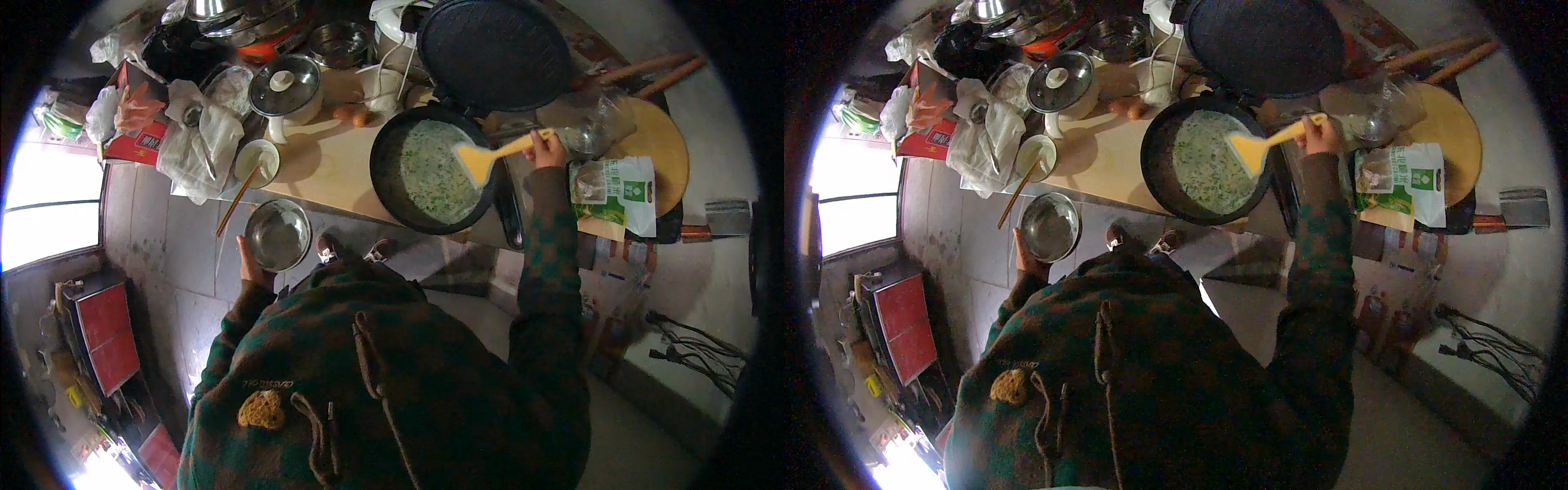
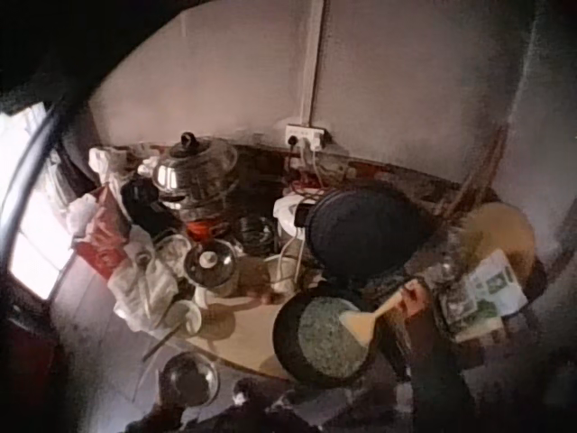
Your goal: The person stirs a batter in a pan on an electric stove, cracks two eggs into the pan, and continues stirring to combine the ingredients. The person briefly moves to the sink to rinse a bowl and returns to stir the mixture before closing the pan lid.
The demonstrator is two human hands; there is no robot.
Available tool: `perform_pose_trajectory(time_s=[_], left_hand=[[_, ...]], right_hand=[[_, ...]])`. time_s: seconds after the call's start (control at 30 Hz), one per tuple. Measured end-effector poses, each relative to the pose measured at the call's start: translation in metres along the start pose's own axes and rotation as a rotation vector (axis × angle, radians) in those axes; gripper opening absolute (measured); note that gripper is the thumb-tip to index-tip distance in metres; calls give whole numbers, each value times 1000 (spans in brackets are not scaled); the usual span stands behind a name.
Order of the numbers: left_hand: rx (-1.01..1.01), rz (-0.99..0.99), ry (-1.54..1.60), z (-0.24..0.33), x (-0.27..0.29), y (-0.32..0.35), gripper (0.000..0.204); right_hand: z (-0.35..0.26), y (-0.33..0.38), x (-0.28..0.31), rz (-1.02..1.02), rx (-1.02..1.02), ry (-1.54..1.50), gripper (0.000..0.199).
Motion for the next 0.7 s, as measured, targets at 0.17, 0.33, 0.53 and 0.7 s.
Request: perform_pose_trajectory(time_s=[0.17, 0.33, 0.53, 0.7], left_hand=[[-9, 32, 5, 1, -2, 4, 68], [-26, 24, 21, 1, 1, 6, 67], [-8, 73, 24, -1, 7, 9, 66], [34, 138, 29, -2, 9, 6, 67]], right_hand=[[-100, 11, -60, -278, 164, -208, 14], [-162, 58, -95, -599, 529, 297, 11], [-167, 121, -103, -831, 872, 500, 20], [-125, 127, -94, -868, 790, 429, 37]])
Point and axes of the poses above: each hand's wrist, its own y-axis away from the middle knuckle, its own x-axis out of the back of the hand, z = x × y, the point moved 6 cm from there along -y, towards the middle knuckle, and after that the axes turned 15 degrees about x, right-handed, at the moved point
